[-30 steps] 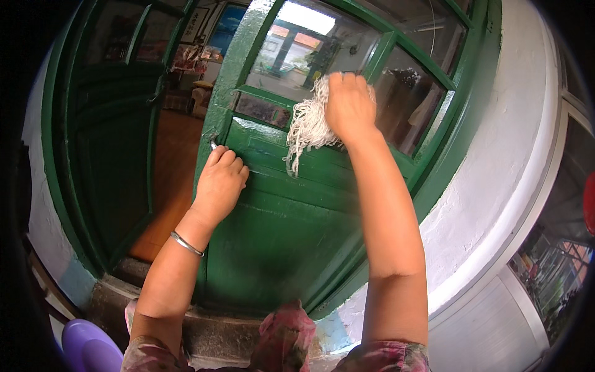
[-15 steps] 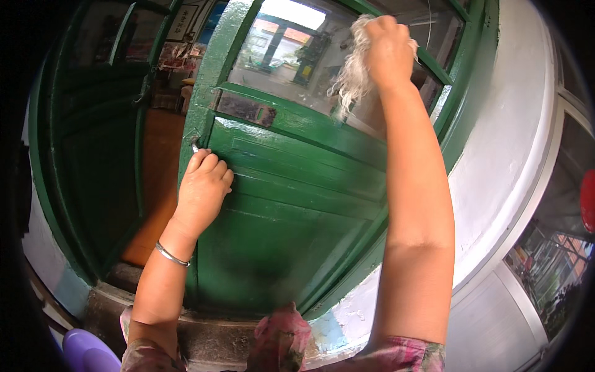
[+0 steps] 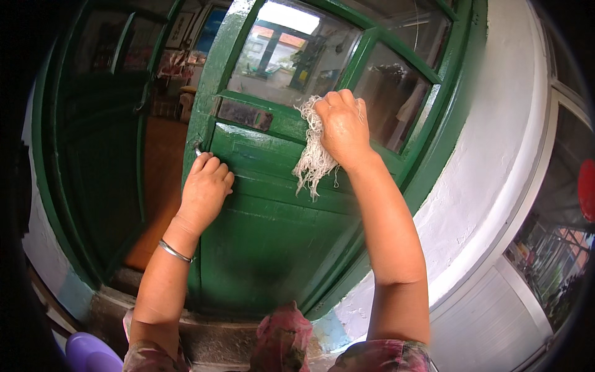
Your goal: The person uses a white fibrous cloth to wipe the surface of a green wooden door. They systematically clean the door panels, the handle, and the frame, moving from the upper sections down to the lower edges and the threshold area.
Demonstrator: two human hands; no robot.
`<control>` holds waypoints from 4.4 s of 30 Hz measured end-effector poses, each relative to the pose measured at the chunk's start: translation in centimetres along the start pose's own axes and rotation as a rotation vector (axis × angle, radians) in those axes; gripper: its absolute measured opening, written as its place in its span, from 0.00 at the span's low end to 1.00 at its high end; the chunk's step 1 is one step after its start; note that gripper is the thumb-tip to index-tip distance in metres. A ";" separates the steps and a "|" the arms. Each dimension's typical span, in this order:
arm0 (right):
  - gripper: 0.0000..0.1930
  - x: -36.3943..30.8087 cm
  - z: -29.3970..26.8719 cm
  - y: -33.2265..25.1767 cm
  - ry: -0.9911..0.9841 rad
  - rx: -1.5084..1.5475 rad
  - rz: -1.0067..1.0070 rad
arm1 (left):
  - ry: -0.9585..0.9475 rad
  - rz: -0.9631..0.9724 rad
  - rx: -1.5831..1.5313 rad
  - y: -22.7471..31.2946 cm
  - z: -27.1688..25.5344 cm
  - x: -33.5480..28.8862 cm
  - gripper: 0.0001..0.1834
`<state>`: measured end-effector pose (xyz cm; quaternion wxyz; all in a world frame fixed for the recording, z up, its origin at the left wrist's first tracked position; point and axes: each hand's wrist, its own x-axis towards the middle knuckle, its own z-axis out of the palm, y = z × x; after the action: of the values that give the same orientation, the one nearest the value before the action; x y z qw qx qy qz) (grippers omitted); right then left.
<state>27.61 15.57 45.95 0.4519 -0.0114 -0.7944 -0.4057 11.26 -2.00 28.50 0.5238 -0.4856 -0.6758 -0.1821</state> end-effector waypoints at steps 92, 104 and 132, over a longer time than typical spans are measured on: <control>0.23 -27.5 4.7 14.3 0.314 -0.322 0.676 | -0.098 0.044 0.131 -0.3 1.3 0.3 0.16; 0.29 -46.7 8.9 -6.3 0.060 0.107 0.981 | -0.129 0.017 0.129 0.4 1.0 0.5 0.16; 0.20 -29.6 2.5 8.9 0.425 -0.190 0.552 | 0.051 0.117 0.069 -1.7 2.9 0.2 0.14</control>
<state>46.74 33.52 29.44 0.6965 -0.1826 -0.6084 -0.3337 8.26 -0.56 28.02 0.5671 -0.5013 -0.6383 -0.1401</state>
